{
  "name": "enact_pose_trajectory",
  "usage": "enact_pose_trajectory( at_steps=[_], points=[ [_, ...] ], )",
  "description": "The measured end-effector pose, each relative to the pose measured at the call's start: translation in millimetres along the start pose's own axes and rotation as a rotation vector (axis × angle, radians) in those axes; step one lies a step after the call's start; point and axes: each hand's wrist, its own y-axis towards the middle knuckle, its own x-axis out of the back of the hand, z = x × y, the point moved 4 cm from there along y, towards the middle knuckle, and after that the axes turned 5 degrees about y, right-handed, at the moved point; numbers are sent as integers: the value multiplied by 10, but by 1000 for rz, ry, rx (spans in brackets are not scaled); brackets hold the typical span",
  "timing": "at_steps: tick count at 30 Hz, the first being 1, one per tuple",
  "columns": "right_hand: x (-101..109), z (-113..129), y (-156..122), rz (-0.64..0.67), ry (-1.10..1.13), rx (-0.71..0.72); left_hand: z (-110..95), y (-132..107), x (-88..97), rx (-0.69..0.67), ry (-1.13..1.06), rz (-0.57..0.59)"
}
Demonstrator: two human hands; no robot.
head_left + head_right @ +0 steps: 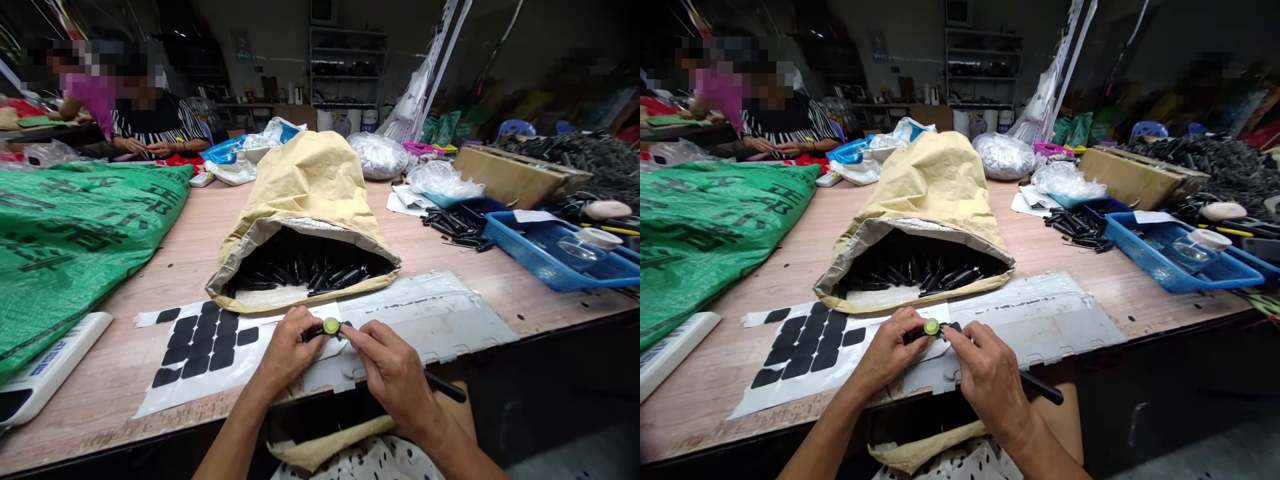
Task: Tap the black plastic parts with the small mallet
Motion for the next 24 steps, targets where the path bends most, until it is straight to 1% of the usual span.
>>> enact_pose_trajectory(
  at_steps=[2, 6, 7, 11, 12, 14, 16, 18, 21, 24],
  points=[
    [24, -37, 1, -8, 15, -25, 12, -5, -3, 2, 4, -9],
    [129, -71, 4, -123, 80, -54, 40, -14, -7, 1, 15, -13],
    [132, -71, -1, -124, 78, -58, 45, -16, -9, 1, 18, -10],
    [73, -91, -29, -34, 38, -83, 56, -19, -14, -5, 27, -14],
    [77, -110, -31, -38, 42, -95, 61, -20, -14, -7, 29, -16],
    [128, -179, -24, -86, 54, -122, 72, -21, -16, -9, 32, -15],
    [215, -295, -12, -142, 29, -155, 86, -21, -18, -9, 38, -10],
    [310, -464, -11, -182, -50, -201, 98, -18, -22, -10, 44, 0],
    [423, -764, -40, -211, -251, -277, 106, -9, -28, -13, 44, 18],
    [468, -1011, -87, -210, -428, -330, 101, -3, -24, -8, 34, 20]
  ],
)
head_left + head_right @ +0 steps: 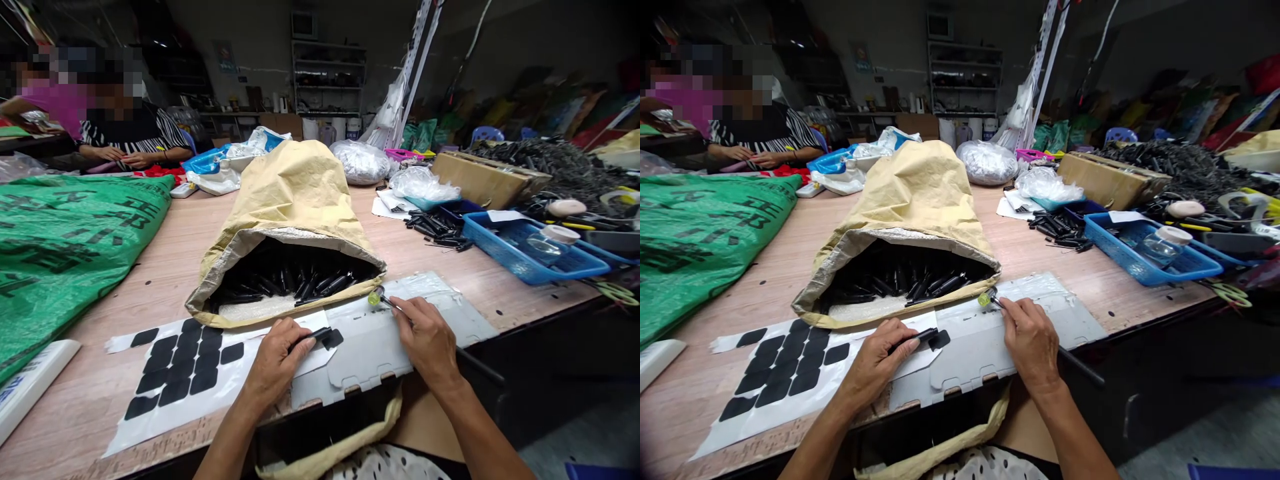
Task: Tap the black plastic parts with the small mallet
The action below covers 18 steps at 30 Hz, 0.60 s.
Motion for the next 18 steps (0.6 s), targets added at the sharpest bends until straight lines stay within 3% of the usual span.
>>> enact_pose_trajectory(
  at_steps=[4, 13, 18],
  points=[
    [-57, -114, -8, -24, -98, -25, -12, -9, 3, -4, -11, -3],
    [-58, -78, -17, -39, -125, -28, -1, 9, 5, -19, 45, -12],
    [-52, -74, -20, -47, -120, -15, -228, -228, 9, -54, -6, -3]
  ],
)
